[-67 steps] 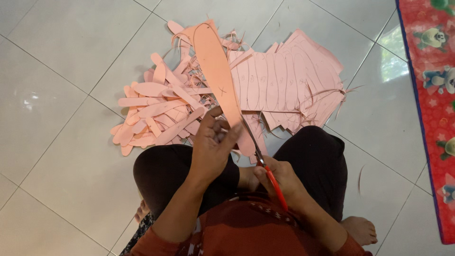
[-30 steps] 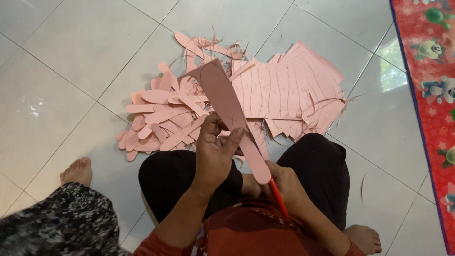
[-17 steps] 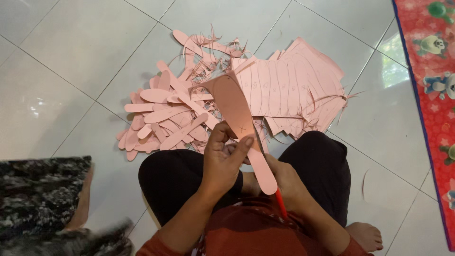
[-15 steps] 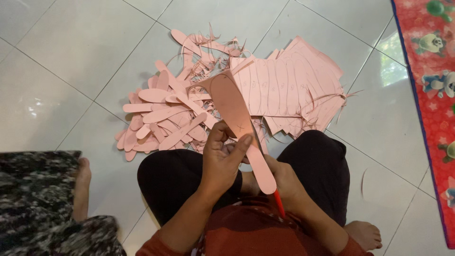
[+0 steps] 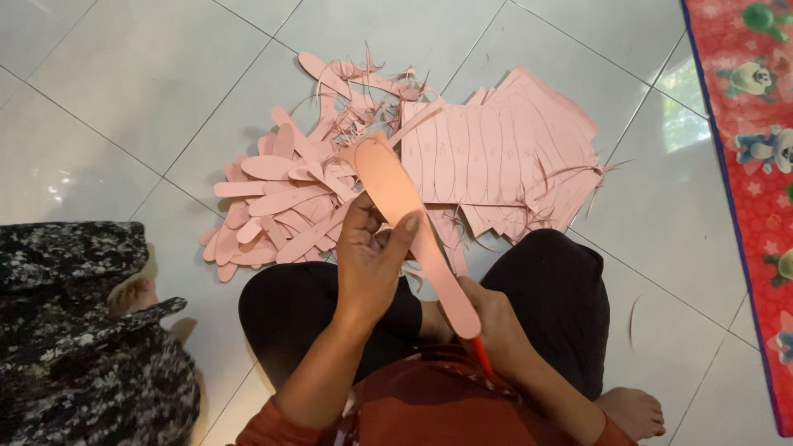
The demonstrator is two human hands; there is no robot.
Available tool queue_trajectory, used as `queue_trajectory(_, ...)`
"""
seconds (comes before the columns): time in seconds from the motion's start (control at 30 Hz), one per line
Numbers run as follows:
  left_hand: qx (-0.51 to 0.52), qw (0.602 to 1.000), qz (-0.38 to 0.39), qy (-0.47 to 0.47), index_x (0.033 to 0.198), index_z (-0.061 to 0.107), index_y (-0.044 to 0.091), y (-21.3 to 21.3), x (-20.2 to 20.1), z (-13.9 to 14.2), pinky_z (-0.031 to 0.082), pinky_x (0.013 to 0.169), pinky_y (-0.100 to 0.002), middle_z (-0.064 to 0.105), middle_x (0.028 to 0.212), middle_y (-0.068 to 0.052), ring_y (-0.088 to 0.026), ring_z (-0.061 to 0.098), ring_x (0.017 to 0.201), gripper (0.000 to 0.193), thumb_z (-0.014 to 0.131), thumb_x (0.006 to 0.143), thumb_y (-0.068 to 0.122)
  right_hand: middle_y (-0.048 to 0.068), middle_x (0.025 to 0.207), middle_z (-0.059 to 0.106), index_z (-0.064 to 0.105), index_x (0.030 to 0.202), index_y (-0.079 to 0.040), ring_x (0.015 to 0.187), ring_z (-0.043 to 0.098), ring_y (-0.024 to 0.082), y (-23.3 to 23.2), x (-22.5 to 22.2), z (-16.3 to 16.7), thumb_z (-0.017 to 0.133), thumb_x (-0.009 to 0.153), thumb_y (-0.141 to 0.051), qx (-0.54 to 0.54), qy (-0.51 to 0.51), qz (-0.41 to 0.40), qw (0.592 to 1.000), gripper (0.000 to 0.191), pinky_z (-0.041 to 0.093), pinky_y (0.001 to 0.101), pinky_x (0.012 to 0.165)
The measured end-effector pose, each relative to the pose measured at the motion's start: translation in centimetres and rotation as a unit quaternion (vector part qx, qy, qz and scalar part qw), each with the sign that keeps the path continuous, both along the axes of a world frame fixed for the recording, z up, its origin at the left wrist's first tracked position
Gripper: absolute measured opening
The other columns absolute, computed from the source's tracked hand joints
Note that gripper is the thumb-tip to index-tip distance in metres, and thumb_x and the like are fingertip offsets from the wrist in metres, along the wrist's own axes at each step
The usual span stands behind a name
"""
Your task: The person sits on the floor and uses scissors to cut elongated oval shapes from pink paper sheets. They follow pre-drawn outlines, trim the edges, and place the finished cutouts into a growing pile on the floor.
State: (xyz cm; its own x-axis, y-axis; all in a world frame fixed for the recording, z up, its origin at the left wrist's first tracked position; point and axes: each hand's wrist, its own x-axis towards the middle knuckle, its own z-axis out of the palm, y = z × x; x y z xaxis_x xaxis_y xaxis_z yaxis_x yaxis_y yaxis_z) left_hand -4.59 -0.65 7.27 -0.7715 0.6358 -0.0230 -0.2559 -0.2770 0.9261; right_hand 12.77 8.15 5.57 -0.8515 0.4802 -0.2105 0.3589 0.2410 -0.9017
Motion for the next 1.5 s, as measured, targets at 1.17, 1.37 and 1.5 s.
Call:
queue_trajectory(1.17,-0.013,0.997,-0.070,-0.031,0.132,0.052,-0.002,-0.6,1.7,-1.6,0.060,0.072,-0.024,0.070,0.110,-0.012,-0.010,0.069,0.087,0.033,0.062,0.101,0.002,0.006,0.086,0.073,0.059,0.127,-0.004,0.074,0.070,0.013,0.6,-1.8,3.1,0.058,0.095,-0.018,-0.133,-0.042,-0.016,0.990,0.035,0.057,0.0292,0.067)
queue_trajectory(1.37,-0.020,0.997,-0.066,-0.045,0.140,0.041,0.000,-0.6,1.9,0.1,0.061,0.073,-0.024,0.067,0.121,-0.015,-0.010,0.069,0.089,0.047,0.061,0.098,-0.003,0.010,0.088,0.072,0.056,0.131,-0.003,0.074,0.069,0.014,0.3,-2.1,3.6,0.058,0.096,-0.018,-0.173,-0.044,-0.010,0.984,0.038,0.058,0.0312,0.066)
queue_trajectory(1.5,-0.037,0.996,-0.065,-0.038,0.139,0.044,-0.001,-0.8,2.1,0.3,0.061,0.071,-0.024,0.068,0.119,-0.017,-0.011,0.070,0.088,0.046,0.062,0.097,-0.003,0.008,0.092,0.075,0.055,0.133,-0.006,0.077,0.069,0.012,0.2,-1.9,4.1,0.056,0.096,-0.018,-0.157,-0.036,0.001,0.987,0.039,0.058,0.0295,0.068)
